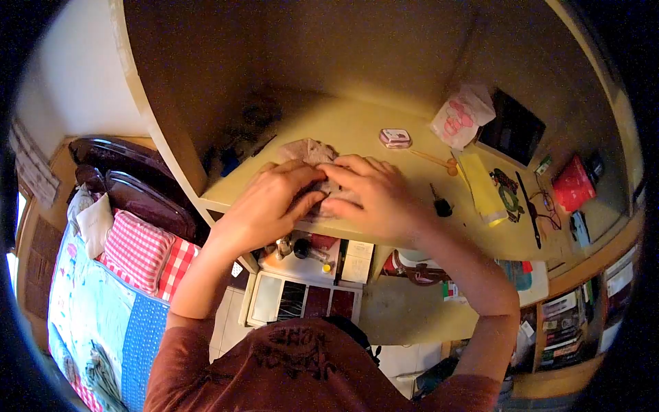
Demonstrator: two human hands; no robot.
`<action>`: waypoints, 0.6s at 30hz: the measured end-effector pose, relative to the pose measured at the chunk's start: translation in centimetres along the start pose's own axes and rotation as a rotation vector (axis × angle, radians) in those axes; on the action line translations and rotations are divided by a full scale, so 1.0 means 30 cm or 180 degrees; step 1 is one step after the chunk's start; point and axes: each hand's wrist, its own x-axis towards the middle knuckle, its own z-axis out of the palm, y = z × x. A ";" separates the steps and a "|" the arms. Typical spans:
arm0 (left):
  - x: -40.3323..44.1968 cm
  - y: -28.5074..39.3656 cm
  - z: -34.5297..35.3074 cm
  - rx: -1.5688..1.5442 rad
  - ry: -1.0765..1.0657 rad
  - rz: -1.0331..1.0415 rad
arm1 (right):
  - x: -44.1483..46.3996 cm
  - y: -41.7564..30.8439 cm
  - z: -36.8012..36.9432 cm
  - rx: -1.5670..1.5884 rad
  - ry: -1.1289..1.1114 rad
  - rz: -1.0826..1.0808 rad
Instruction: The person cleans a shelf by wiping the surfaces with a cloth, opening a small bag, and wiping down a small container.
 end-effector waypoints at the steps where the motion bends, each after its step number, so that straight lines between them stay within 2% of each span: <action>1: -0.010 -0.017 -0.008 -0.0043 -0.0050 0.0009 | 0.011 -0.026 0.003 0.0328 0.0091 0.0004; 5: -0.033 -0.033 -0.012 -0.0020 0.0205 -0.0089 | 0.063 -0.060 -0.013 0.0368 -0.0050 -0.0059; 7: -0.035 -0.039 -0.007 0.0082 0.0364 -0.0136 | 0.100 -0.029 -0.002 -0.0088 0.0072 -0.0364; 9: -0.021 -0.040 -0.006 -0.0194 0.0936 -0.0216 | 0.141 -0.017 0.014 -0.0154 0.0142 -0.0550; 10: -0.015 -0.046 0.002 -0.0197 0.0945 -0.0207 | 0.158 -0.014 0.027 -0.0208 0.0210 -0.0723; 11: -0.009 -0.058 0.016 -0.0183 0.1151 -0.0273 | 0.170 -0.008 0.047 -0.0031 -0.0208 -0.0485; 13: -0.005 -0.095 0.040 -0.0154 0.1453 -0.0186 | 0.182 -0.019 0.051 -0.0139 -0.0199 -0.0513; 16: -0.023 -0.094 0.041 -0.0218 0.1498 -0.0229 | 0.225 -0.008 0.014 -0.0084 -0.0295 -0.0397; 18: -0.031 -0.095 0.048 -0.0145 0.1642 -0.0264 | 0.298 0.021 -0.072 -0.0402 -0.1152 -0.0245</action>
